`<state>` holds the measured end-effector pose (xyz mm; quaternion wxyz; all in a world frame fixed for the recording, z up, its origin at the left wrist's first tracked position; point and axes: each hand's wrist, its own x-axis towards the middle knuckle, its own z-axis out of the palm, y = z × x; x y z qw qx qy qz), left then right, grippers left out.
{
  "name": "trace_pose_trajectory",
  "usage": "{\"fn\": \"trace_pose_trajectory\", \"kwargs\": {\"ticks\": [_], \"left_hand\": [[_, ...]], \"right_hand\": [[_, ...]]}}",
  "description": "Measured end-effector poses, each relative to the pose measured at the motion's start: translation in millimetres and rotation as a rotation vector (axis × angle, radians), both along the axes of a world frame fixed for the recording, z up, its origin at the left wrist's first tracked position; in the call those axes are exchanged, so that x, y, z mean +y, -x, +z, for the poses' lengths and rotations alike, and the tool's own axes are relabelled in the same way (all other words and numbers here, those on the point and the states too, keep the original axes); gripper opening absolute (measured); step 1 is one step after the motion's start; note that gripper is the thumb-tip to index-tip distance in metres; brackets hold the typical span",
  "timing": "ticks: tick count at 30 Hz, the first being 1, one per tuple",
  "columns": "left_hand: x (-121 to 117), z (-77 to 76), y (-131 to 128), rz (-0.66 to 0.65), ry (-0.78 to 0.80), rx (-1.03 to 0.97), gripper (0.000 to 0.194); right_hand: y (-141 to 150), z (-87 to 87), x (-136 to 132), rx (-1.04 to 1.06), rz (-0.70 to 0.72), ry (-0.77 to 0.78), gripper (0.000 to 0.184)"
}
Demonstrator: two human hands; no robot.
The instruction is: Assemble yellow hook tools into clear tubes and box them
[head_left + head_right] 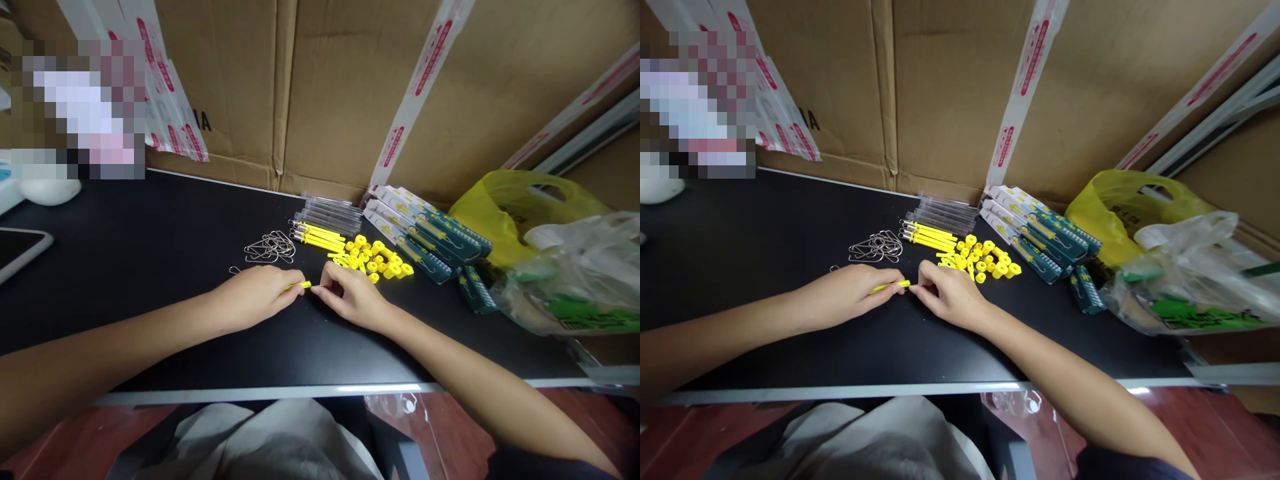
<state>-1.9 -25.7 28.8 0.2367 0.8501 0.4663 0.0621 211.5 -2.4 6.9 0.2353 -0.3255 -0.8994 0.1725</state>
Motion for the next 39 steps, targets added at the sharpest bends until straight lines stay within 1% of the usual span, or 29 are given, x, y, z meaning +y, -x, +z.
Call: {"fn": "trace_pose_trajectory", "kwargs": {"ticks": [5, 8, 11, 13, 17, 20, 25, 29, 33, 39], "left_hand": [[0.4, -2.6, -0.1, -0.016, -0.008, 0.003, 0.031], [1.5, -4.7, 0.8, -0.022, -0.012, -0.012, 0.030], [2.5, -5.4, 1.7, -0.030, -0.025, -0.030, 0.030], [2.3, -5.2, 2.1, -0.028, -0.023, -0.033, 0.030], [0.2, -4.8, 2.7, 0.000, -0.004, -0.079, 0.025], [-0.8, -5.3, 3.1, 0.029, -0.003, -0.094, 0.021], [0.5, -7.7, 4.4, 0.007, -0.014, -0.103, 0.019], [1.4, -7.9, 4.5, -0.010, 0.015, -0.119, 0.019], [1.2, -5.2, 3.3, -0.015, 0.034, -0.146, 0.018], [-1.8, 0.6, 0.6, 0.006, 0.096, -0.153, 0.016]], "right_hand": [[2.3, -3.7, -2.6, 0.037, -0.043, -0.044, 0.019], [2.5, -4.8, -3.3, 0.017, -0.053, -0.083, 0.018], [2.2, -5.3, -2.5, -0.030, -0.049, -0.118, 0.014], [1.7, -6.1, -1.1, -0.026, -0.027, -0.125, 0.013], [0.8, -8.4, 2.3, 0.048, 0.026, -0.080, 0.014], [0.7, -9.3, 2.9, 0.077, 0.021, -0.054, 0.014], [1.5, -8.7, 0.9, 0.106, 0.020, -0.047, 0.016], [1.8, -9.6, -0.6, 0.106, 0.009, -0.061, 0.018], [2.1, -10.9, -1.8, 0.102, -0.031, -0.078, 0.021], [3.9, -9.7, -2.4, 0.170, -0.057, 0.019, 0.022]]}}
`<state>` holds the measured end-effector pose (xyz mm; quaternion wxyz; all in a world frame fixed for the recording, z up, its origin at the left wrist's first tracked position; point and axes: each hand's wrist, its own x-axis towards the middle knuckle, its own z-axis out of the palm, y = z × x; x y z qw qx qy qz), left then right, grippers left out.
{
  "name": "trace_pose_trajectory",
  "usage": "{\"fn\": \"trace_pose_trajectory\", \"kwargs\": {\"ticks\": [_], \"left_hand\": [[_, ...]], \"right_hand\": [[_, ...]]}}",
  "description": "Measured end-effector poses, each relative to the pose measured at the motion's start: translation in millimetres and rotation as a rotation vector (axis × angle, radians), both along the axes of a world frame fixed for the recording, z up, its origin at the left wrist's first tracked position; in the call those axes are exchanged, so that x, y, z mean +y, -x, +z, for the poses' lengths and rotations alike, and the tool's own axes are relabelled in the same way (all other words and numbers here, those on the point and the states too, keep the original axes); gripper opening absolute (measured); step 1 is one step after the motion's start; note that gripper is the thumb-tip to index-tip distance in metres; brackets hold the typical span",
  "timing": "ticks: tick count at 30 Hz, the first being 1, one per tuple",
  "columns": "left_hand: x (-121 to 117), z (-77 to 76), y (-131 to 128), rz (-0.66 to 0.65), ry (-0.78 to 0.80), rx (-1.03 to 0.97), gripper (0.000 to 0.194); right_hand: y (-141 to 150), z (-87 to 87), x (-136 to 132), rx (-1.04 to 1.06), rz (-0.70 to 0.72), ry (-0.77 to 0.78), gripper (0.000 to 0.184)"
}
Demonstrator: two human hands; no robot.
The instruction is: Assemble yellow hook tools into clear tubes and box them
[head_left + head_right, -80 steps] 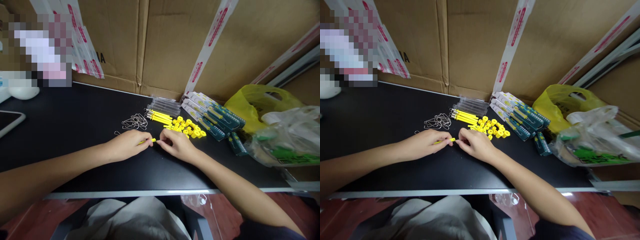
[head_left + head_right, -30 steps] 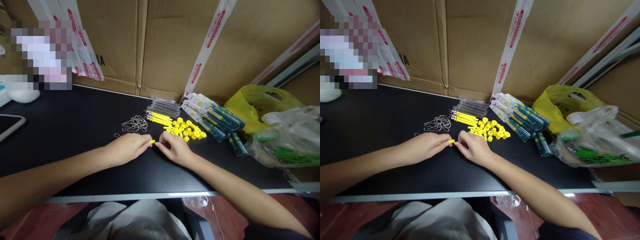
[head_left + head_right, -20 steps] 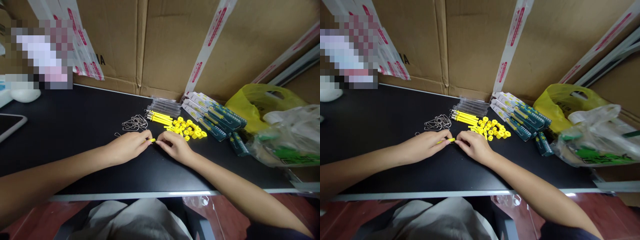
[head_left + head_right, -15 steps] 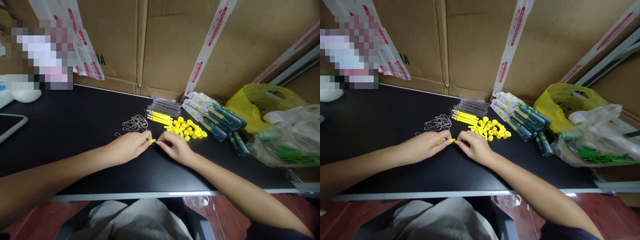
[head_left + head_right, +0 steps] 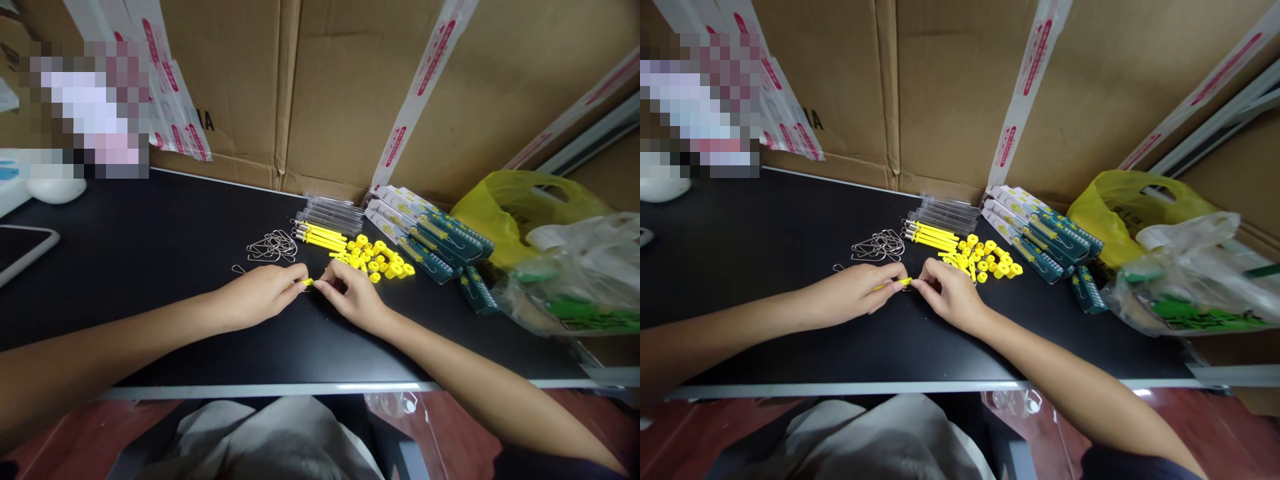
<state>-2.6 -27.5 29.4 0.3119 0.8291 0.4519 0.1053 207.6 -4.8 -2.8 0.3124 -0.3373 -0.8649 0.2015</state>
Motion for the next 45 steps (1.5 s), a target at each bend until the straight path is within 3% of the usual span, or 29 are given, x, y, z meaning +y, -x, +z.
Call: {"fn": "trace_pose_trajectory", "kwargs": {"ticks": [12, 22, 27, 35, 45], "left_hand": [[-0.6, 0.7, 0.3, 0.017, 0.050, -0.037, 0.016], [-0.7, 7.5, 0.8, -0.002, 0.055, -0.025, 0.019], [-1.1, 2.0, 0.6, 0.000, 0.048, -0.035, 0.018], [0.2, -12.1, 1.7, 0.006, -0.019, -0.030, 0.016], [-0.6, -11.2, 0.6, 0.002, -0.015, -0.013, 0.015]], "right_hand": [[-0.8, 0.5, 3.6, 0.001, 0.004, 0.030, 0.022], [-8.9, 17.0, 9.0, -0.132, 0.119, -0.180, 0.012], [-6.9, 15.7, 5.1, -0.116, 0.080, -0.215, 0.018], [-0.8, 9.6, -2.7, -0.047, -0.014, -0.110, 0.019], [2.6, 11.1, -4.7, -0.046, -0.037, -0.052, 0.023]]}}
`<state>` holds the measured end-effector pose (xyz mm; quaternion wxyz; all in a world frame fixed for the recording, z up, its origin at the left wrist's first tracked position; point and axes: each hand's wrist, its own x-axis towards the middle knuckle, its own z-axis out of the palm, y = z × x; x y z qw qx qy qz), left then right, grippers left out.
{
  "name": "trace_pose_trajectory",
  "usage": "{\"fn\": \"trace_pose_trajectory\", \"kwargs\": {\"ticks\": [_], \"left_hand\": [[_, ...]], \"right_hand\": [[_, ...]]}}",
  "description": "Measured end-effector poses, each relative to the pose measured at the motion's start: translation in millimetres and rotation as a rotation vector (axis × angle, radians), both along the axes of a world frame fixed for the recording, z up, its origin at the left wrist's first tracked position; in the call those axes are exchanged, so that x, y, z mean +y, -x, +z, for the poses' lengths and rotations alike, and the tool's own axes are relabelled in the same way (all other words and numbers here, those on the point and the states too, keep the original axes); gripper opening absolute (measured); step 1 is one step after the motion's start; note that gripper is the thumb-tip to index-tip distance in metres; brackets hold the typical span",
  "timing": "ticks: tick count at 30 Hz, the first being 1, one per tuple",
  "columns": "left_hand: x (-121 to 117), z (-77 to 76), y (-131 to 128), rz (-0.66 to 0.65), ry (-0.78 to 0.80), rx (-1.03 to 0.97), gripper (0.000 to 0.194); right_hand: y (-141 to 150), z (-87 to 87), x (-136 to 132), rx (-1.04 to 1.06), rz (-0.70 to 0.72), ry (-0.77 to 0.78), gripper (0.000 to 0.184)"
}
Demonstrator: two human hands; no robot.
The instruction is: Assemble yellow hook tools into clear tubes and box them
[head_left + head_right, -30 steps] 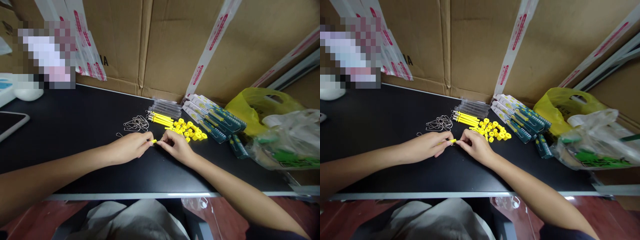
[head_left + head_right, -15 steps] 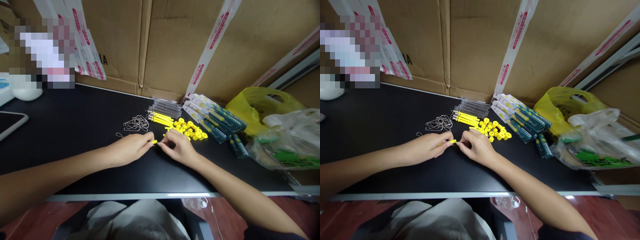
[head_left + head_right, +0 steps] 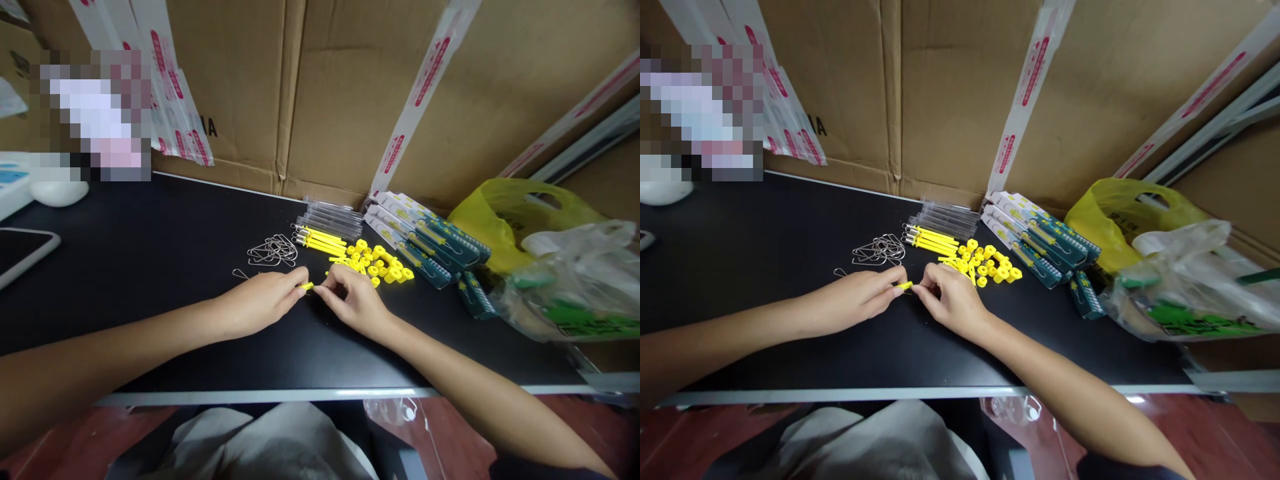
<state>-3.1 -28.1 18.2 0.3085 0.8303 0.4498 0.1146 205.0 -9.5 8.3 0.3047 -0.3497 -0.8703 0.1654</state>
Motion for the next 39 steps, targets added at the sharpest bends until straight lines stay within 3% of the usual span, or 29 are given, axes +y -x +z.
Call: {"fn": "trace_pose_trajectory", "kwargs": {"ticks": [6, 17, 28, 35, 39], "left_hand": [[-3.8, 0.0, -3.2, 0.024, 0.015, -0.011, 0.014], [-11.1, 1.9, -4.5, 0.076, 0.039, -0.138, 0.020], [-15.6, -4.7, -11.4, 0.104, -0.130, 0.091, 0.023], [-16.4, -1.7, -9.8, 0.109, 0.081, -0.313, 0.018], [-17.5, -4.7, -11.6, 0.117, -0.023, -0.173, 0.020]], "right_hand": [[0.4, -3.1, -1.4, 0.014, -0.010, -0.020, 0.025], [3.7, -6.3, -7.5, -0.009, -0.050, -0.194, 0.028], [4.5, -9.1, -8.4, 0.034, -0.062, -0.182, 0.026], [5.0, -7.1, -9.4, 0.086, -0.067, -0.139, 0.026], [4.4, -8.7, -9.1, 0.085, -0.059, -0.164, 0.026]]}}
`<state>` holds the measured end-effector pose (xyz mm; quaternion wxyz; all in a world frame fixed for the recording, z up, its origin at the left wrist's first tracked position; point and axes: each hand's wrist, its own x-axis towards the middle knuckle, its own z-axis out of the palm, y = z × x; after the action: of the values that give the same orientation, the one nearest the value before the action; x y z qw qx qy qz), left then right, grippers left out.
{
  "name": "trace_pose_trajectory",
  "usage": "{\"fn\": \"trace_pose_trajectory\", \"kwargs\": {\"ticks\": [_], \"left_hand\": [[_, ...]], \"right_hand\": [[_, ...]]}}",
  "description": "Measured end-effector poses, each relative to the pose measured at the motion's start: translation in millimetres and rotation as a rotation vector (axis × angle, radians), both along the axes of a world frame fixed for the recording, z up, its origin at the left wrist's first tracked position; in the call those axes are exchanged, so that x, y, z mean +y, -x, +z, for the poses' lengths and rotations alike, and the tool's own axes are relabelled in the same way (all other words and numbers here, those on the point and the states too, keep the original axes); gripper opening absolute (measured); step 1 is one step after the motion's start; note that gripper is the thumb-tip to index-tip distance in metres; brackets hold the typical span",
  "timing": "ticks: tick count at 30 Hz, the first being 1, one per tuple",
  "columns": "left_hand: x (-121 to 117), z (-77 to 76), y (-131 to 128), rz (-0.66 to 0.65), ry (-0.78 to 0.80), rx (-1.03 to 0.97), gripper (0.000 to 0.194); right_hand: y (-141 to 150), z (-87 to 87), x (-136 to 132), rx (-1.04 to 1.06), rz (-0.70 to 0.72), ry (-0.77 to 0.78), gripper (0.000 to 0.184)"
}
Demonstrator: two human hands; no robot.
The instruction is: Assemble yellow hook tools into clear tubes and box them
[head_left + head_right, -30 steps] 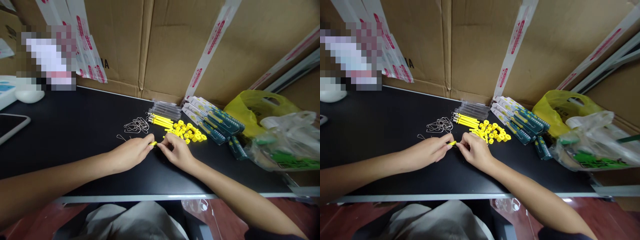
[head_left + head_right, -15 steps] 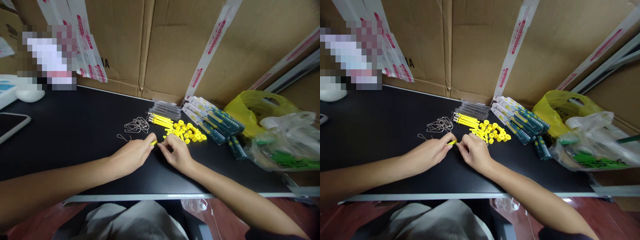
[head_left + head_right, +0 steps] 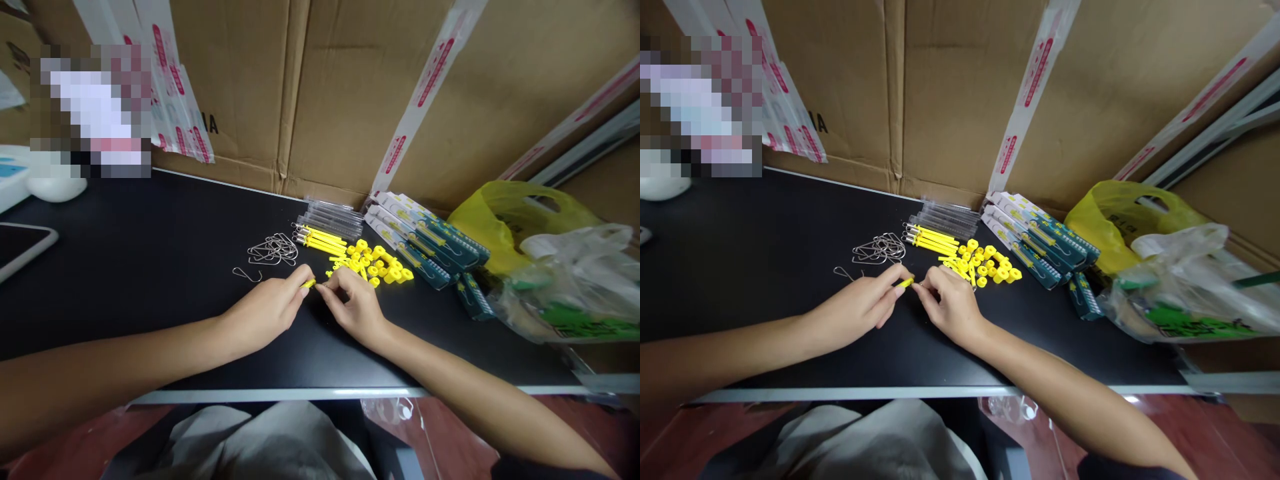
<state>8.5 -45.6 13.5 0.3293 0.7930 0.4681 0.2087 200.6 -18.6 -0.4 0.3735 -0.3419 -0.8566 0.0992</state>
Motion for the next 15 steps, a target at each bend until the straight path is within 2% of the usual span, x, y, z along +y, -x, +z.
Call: {"fn": "trace_pose_trajectory", "kwargs": {"ticks": [4, 6, 8, 12, 15], "left_hand": [[-1.1, -3.4, -2.3, 0.028, -0.133, 0.295, 0.027], [-1.0, -3.0, -1.9, 0.026, -0.140, 0.315, 0.027], [-0.6, -1.2, -0.4, 0.013, -0.094, 0.206, 0.023], [0.3, 2.1, 2.1, -0.015, 0.105, -0.158, 0.015], [0.4, 1.1, 1.1, -0.006, 0.193, -0.279, 0.013]], "right_hand": [[-0.5, -2.6, 0.8, -0.054, -0.012, -0.034, 0.026], [-0.6, -3.2, 1.1, -0.078, -0.009, -0.048, 0.026], [-0.8, -3.2, 1.3, -0.086, -0.012, -0.054, 0.026], [-1.5, -2.8, 1.4, -0.048, -0.014, -0.061, 0.026], [-2.1, -2.9, 1.6, -0.034, -0.016, -0.062, 0.026]]}}
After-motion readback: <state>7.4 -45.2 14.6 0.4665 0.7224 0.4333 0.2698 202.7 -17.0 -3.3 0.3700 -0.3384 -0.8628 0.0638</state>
